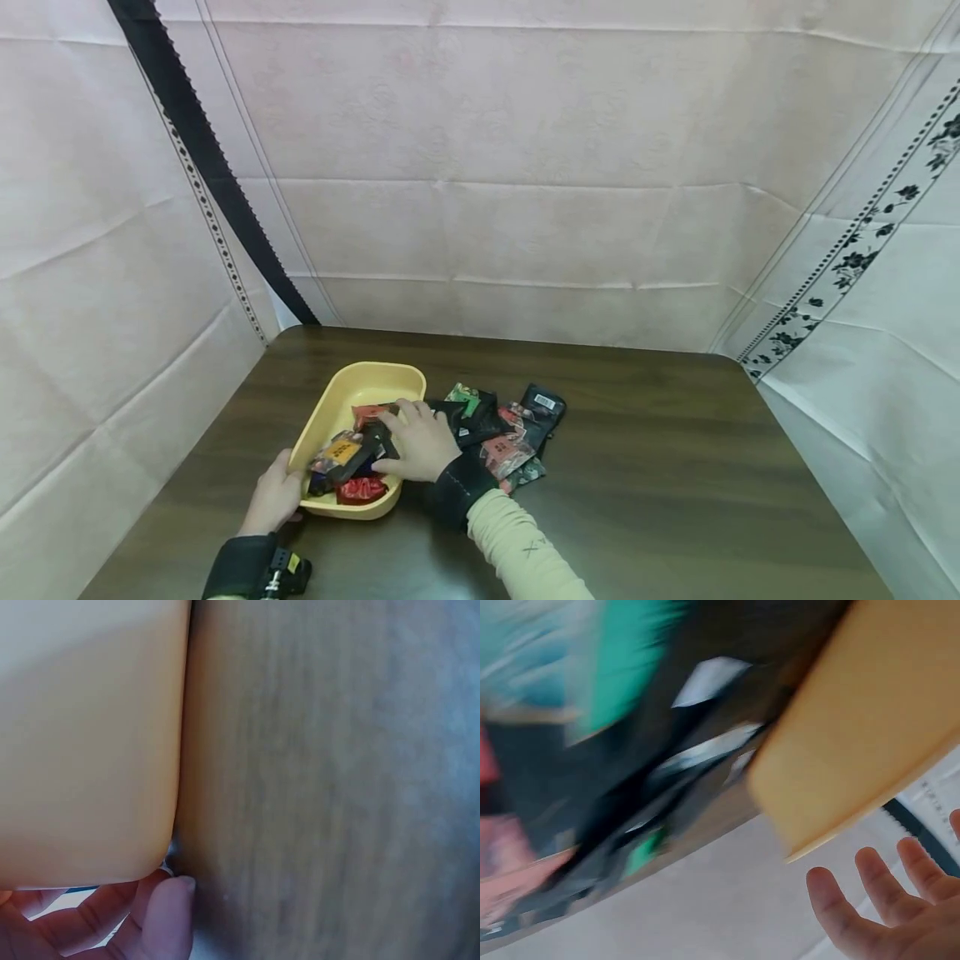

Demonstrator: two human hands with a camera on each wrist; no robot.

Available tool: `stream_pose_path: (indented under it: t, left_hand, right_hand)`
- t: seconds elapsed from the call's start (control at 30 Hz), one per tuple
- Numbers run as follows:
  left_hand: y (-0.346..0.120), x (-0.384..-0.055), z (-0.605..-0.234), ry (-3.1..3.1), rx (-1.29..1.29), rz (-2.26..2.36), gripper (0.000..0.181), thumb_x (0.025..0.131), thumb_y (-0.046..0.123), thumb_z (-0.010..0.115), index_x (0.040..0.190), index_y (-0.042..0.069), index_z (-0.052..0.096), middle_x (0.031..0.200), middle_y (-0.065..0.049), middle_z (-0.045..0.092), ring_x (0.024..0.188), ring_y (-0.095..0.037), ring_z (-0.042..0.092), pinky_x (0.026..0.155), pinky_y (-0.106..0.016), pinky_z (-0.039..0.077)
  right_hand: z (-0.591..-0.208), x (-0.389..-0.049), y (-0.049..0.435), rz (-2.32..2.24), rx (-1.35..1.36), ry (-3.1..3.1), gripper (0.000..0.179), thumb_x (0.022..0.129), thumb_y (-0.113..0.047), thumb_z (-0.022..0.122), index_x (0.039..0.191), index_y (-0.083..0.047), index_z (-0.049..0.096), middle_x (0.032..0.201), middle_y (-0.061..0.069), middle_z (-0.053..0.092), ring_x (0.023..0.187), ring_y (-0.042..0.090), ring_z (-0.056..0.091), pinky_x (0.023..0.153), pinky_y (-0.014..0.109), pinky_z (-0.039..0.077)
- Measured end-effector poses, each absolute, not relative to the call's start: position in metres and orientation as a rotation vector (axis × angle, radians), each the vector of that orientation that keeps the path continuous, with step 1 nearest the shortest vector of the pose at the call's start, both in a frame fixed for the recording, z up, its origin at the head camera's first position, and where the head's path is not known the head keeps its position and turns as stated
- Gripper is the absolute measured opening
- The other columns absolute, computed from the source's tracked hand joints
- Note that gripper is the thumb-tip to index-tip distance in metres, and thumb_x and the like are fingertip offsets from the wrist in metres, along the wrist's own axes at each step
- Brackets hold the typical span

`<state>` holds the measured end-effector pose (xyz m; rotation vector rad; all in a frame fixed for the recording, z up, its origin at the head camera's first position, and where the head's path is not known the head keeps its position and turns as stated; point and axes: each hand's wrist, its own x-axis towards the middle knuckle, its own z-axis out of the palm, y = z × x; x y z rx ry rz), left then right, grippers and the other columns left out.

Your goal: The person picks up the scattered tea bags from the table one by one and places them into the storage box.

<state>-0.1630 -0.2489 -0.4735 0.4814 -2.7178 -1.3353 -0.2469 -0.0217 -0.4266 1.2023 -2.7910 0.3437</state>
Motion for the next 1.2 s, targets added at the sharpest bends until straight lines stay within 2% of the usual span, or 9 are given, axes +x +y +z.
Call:
stream_pose_path:
  t: [0.23, 0.43, 0.77, 0.93, 1.07, 1.2]
  left_hand:
    - [-0.251, -0.164, -0.475, -2.74, 0.492, -1.367, 0.03, 0.09, 0.007, 0.031, 0.118, -0.002, 0.036, 0.104, -0.031, 0.05, 0.064, -0.026, 0.054, 0.047, -0.034, 0.046]
    - [-0.254, -0.163, -0.476, -2.726, 0.503, -1.364, 0.03, 0.09, 0.007, 0.031, 0.118, -0.001, 0.037, 0.101, -0.031, 0.051, 0.059, -0.025, 0.052, 0.045, -0.034, 0.045]
    - [-0.25, -0.165, -0.477, -2.724, 0.512, -1.366, 0.032, 0.091, 0.006, 0.031, 0.121, -0.002, 0.037, 0.099, -0.029, 0.052, 0.057, -0.023, 0.051, 0.045, -0.034, 0.043]
    - [-0.249, -0.166, -0.478, -2.716, 0.519, -1.357, 0.033, 0.09, 0.006, 0.032, 0.122, -0.002, 0.037, 0.101, -0.029, 0.052, 0.057, -0.023, 0.051, 0.044, -0.033, 0.043]
    - [-0.25, -0.166, -0.477, -2.718, 0.529, -1.367, 0.035, 0.091, 0.006, 0.032, 0.124, -0.002, 0.036, 0.103, -0.03, 0.051, 0.058, -0.024, 0.051, 0.044, -0.034, 0.043]
    - [-0.251, -0.165, -0.479, -2.722, 0.553, -1.379, 0.035, 0.091, 0.006, 0.031, 0.125, -0.002, 0.035, 0.104, -0.029, 0.051, 0.059, -0.024, 0.051, 0.045, -0.033, 0.043]
  right_hand:
    - [-0.444, -0.267, 0.011, 0.371, 1.088, -2.789, 0.068, 0.08, -0.053, 0.061, 0.135, -0.018, 0.045, 0.135, 0.012, 0.041, 0.122, 0.034, 0.04, 0.088, 0.058, 0.039]
    - [-0.452, -0.281, 0.017, 0.413, 1.031, -2.839, 0.064, 0.08, -0.047, 0.064, 0.133, -0.015, 0.047, 0.133, 0.015, 0.042, 0.122, 0.037, 0.039, 0.087, 0.061, 0.038]
    - [-0.465, -0.301, 0.01, 0.189, 0.926, -2.968, 0.07, 0.077, -0.053, 0.063, 0.132, -0.015, 0.048, 0.132, 0.014, 0.044, 0.121, 0.035, 0.041, 0.087, 0.058, 0.038]
    - [-0.465, -0.31, 0.004, 0.12, 0.872, -3.001, 0.077, 0.071, -0.058, 0.066, 0.132, -0.013, 0.048, 0.131, 0.014, 0.047, 0.121, 0.036, 0.041, 0.089, 0.058, 0.037]
    - [-0.467, -0.315, -0.005, 0.017, 0.853, -3.002, 0.085, 0.067, -0.063, 0.065, 0.134, -0.014, 0.046, 0.13, 0.011, 0.049, 0.123, 0.033, 0.04, 0.092, 0.053, 0.037]
    - [-0.469, -0.316, -0.013, -0.021, 0.868, -3.005, 0.087, 0.064, -0.063, 0.067, 0.133, -0.014, 0.048, 0.128, 0.011, 0.051, 0.119, 0.033, 0.043, 0.092, 0.052, 0.038]
